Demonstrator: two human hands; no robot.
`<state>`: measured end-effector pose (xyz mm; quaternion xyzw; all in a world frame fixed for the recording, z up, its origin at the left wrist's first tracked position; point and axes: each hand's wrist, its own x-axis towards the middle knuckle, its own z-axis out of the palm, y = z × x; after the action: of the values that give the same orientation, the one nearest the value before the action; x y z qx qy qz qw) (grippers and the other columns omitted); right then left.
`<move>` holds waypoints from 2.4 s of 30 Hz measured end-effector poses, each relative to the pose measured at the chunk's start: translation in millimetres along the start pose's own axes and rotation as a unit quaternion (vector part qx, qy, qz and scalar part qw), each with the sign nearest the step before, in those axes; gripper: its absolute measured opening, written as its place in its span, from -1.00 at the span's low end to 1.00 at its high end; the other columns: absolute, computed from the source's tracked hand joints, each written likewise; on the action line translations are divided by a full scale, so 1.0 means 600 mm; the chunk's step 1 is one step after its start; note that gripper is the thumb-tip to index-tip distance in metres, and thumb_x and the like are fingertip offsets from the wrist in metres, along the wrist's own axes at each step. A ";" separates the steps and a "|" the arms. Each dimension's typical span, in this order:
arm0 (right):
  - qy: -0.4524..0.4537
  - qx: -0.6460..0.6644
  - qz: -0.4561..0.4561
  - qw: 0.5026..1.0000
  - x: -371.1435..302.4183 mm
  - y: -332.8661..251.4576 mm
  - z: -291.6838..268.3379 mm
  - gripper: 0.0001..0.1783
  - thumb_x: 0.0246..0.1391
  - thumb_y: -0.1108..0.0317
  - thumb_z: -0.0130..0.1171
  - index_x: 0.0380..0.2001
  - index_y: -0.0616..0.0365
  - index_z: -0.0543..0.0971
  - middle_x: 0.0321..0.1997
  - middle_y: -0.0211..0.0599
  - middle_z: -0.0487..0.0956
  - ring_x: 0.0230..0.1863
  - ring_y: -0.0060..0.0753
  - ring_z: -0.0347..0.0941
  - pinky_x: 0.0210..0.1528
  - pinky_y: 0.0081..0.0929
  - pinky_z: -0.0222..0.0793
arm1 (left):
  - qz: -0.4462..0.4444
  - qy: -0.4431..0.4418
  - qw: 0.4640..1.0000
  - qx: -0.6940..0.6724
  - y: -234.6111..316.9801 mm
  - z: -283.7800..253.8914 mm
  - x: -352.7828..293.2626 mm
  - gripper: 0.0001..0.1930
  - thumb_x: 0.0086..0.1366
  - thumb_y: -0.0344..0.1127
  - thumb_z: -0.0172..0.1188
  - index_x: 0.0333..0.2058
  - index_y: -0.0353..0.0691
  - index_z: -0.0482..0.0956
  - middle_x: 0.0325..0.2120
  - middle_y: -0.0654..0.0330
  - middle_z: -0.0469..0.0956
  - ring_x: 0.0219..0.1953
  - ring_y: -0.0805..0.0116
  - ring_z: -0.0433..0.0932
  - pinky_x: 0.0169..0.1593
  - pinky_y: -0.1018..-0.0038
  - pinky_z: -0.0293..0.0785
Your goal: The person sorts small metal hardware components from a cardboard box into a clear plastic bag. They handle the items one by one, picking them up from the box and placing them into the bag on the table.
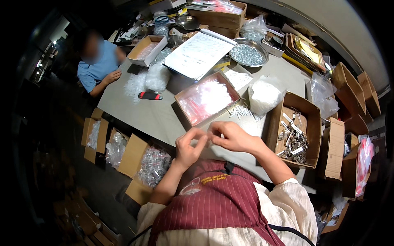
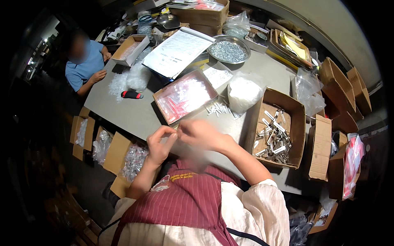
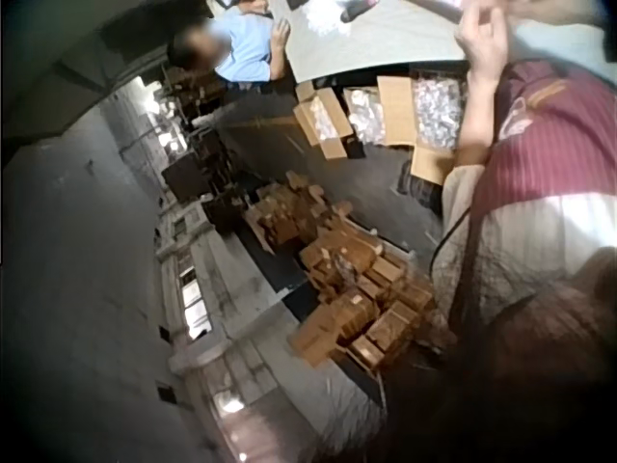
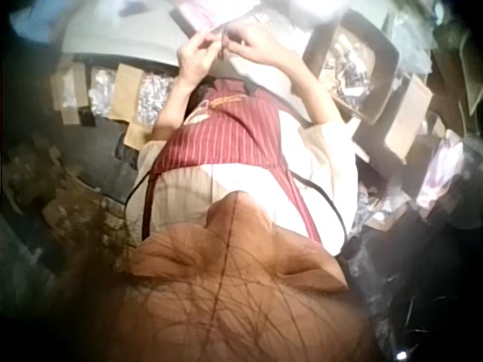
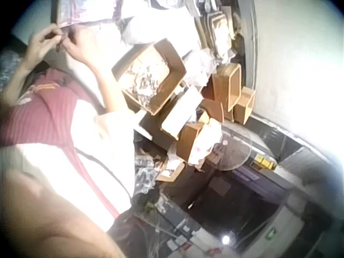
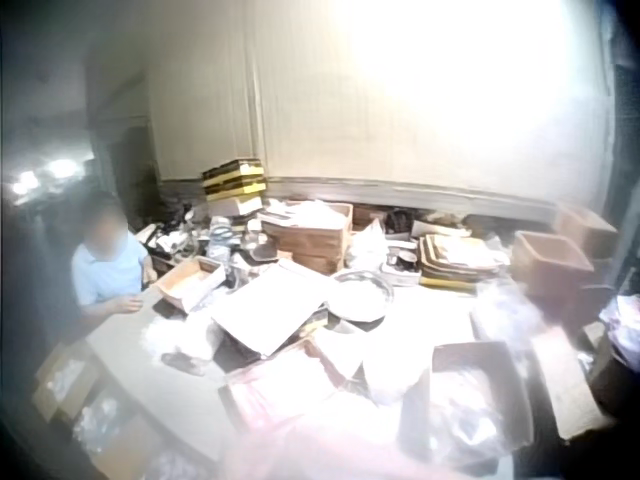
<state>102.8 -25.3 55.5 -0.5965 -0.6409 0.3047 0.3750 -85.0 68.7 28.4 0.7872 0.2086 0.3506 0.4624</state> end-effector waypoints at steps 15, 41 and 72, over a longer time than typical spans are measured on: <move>0.104 -0.401 0.048 0.909 0.183 0.205 0.004 -0.73 -0.03 0.35 0.32 -0.21 0.16 0.60 -0.23 -0.13 0.65 -0.17 -0.04 0.62 -0.01 -0.12 0.45 | -0.167 0.252 0.952 0.056 -0.190 -0.186 -0.176 -0.89 0.48 -0.45 0.13 -0.12 -0.38 0.51 -0.32 0.20 0.63 -0.26 0.49 0.58 -0.12 0.54 0.52; 0.186 -0.073 -0.085 0.976 0.007 0.101 0.009 -0.57 0.07 0.62 0.24 0.06 0.21 0.56 -0.19 -0.11 0.60 -0.11 -0.05 0.57 -0.09 -0.22 0.52 | -0.094 -0.115 0.988 0.051 -0.046 0.045 0.059 -0.53 0.20 -0.50 0.23 0.11 -0.26 0.45 -0.30 -0.09 0.64 -0.25 -0.04 0.67 -0.14 0.16 0.56; 0.335 -0.087 0.283 0.895 -0.125 0.208 0.021 -0.72 0.18 0.17 0.30 -0.18 0.15 0.70 -0.40 0.07 0.66 -0.34 0.14 0.64 -0.26 -0.12 0.52 | -0.047 -0.109 0.986 0.117 -0.082 0.083 0.017 -0.88 0.23 -0.32 0.34 -0.35 -0.24 0.68 -0.43 0.14 0.65 -0.37 0.25 0.65 -0.26 0.40 0.55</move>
<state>159.8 -86.3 -64.6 -0.8494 -0.3055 0.1230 0.4123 -41.5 70.2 -27.3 0.8586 0.2331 0.2134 0.4035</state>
